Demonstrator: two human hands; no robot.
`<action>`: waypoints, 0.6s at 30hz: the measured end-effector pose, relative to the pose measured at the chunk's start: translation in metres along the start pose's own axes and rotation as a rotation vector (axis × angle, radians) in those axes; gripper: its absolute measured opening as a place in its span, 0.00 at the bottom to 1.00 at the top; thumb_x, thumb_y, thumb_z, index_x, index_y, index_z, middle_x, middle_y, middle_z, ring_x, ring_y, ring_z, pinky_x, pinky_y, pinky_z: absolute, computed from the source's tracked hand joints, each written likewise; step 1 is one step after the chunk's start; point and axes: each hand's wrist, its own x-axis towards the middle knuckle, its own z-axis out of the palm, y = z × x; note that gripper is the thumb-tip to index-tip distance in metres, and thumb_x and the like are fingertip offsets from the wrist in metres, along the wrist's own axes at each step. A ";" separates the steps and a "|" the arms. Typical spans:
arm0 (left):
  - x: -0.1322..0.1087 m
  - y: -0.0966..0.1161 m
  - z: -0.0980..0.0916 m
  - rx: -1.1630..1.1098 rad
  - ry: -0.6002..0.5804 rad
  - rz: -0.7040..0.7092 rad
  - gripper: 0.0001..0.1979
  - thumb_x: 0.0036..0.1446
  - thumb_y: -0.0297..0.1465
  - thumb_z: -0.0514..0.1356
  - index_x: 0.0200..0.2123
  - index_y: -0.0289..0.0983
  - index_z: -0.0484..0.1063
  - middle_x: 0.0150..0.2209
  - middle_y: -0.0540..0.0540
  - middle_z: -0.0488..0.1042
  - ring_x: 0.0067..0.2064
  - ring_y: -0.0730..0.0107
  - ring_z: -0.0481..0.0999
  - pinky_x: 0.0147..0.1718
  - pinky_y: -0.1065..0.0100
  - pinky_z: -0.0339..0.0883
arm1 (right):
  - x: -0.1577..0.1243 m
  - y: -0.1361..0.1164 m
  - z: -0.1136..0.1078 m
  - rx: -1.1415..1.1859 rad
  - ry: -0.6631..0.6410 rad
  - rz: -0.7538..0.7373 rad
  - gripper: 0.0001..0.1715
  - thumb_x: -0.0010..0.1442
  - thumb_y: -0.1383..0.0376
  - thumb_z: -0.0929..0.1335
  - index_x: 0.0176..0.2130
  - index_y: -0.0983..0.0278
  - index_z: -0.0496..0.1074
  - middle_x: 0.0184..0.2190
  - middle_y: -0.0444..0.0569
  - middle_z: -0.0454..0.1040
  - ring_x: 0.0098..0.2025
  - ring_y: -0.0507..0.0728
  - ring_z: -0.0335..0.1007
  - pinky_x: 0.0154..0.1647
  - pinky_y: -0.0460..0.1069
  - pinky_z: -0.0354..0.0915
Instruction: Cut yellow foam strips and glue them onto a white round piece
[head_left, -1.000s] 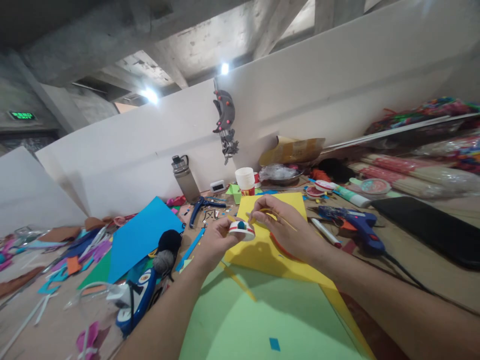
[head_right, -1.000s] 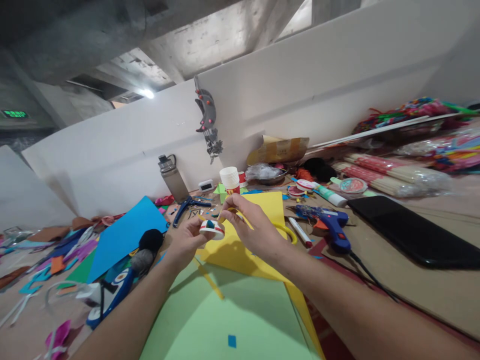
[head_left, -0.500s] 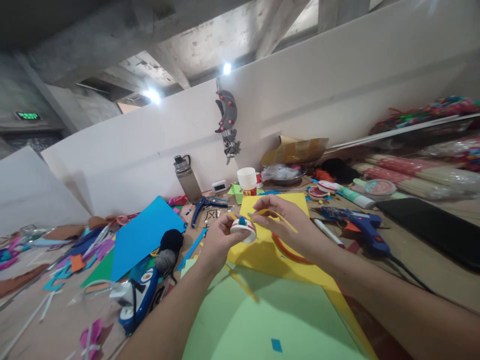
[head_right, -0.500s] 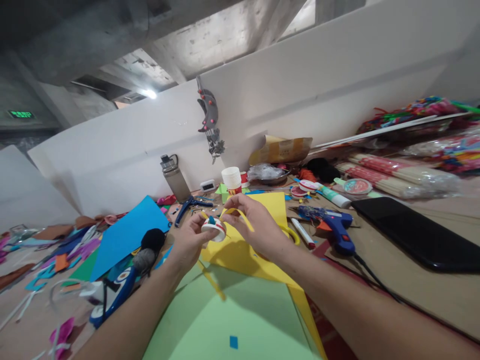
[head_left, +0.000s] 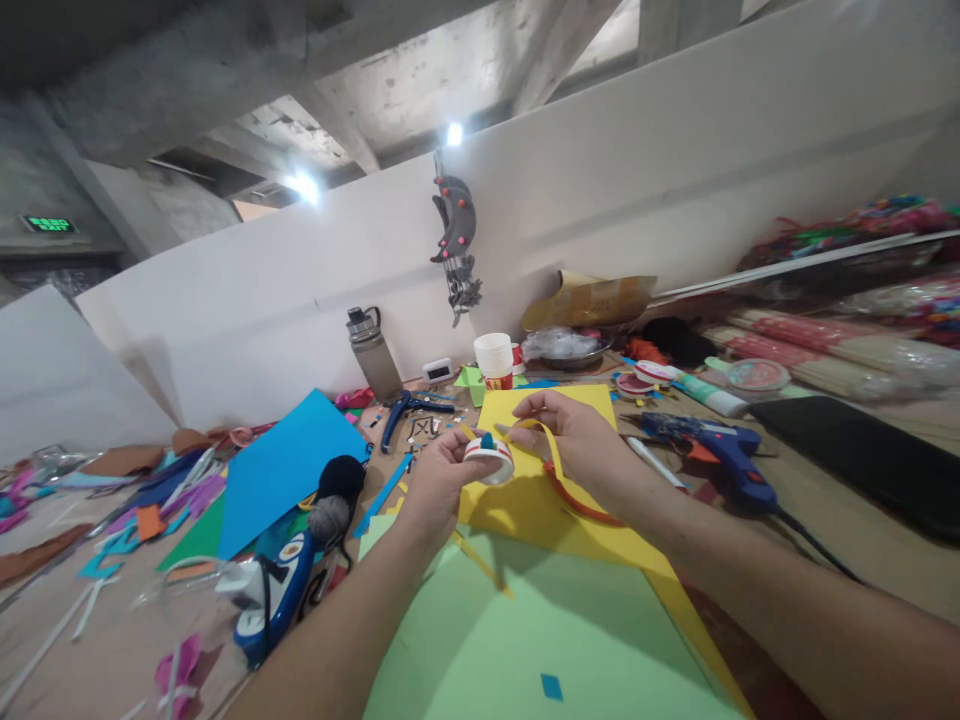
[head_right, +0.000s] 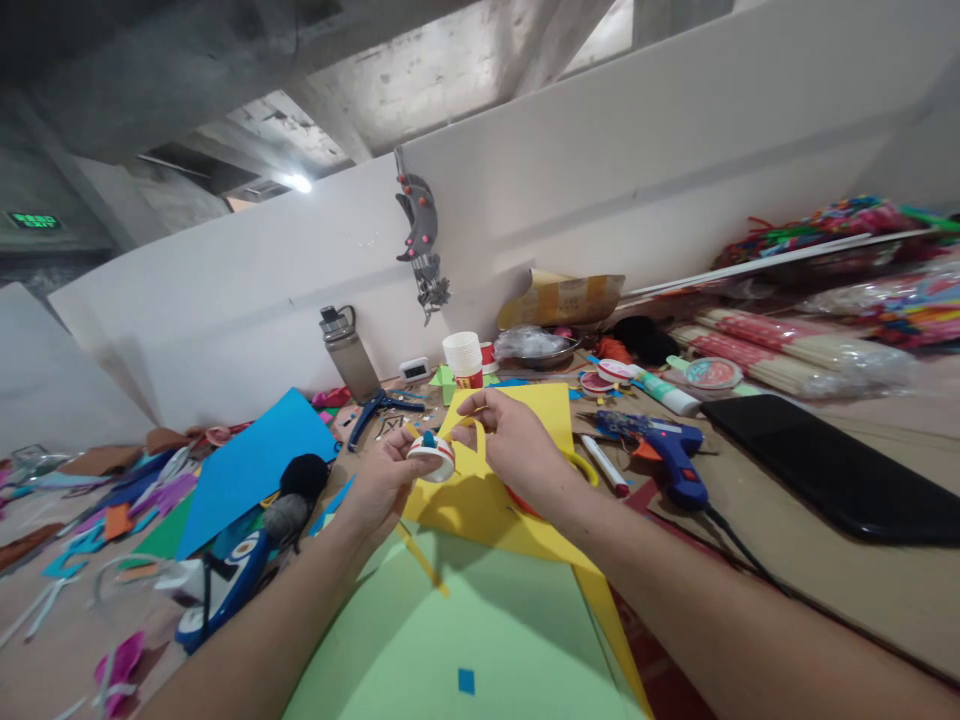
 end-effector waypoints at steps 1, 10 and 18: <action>0.000 0.000 0.000 0.005 0.003 -0.005 0.16 0.33 0.25 0.71 0.27 0.34 0.70 0.27 0.49 0.77 0.29 0.74 0.73 0.32 0.72 0.64 | -0.001 -0.001 0.000 -0.004 0.004 -0.009 0.22 0.44 0.57 0.73 0.37 0.62 0.66 0.27 0.42 0.71 0.26 0.51 0.63 0.26 0.46 0.56; 0.000 0.001 0.000 0.002 -0.029 -0.017 0.17 0.32 0.26 0.72 0.27 0.34 0.70 0.26 0.48 0.77 0.28 0.74 0.72 0.31 0.73 0.64 | -0.002 -0.008 0.000 -0.113 0.009 0.048 0.13 0.47 0.57 0.70 0.30 0.64 0.70 0.22 0.42 0.67 0.19 0.48 0.55 0.21 0.47 0.50; 0.000 -0.002 -0.002 0.015 -0.047 -0.003 0.18 0.34 0.28 0.73 0.29 0.34 0.70 0.29 0.47 0.77 0.30 0.73 0.74 0.33 0.72 0.64 | 0.000 -0.008 0.000 -0.159 -0.023 0.086 0.15 0.47 0.57 0.70 0.33 0.64 0.70 0.19 0.40 0.65 0.18 0.49 0.53 0.21 0.47 0.48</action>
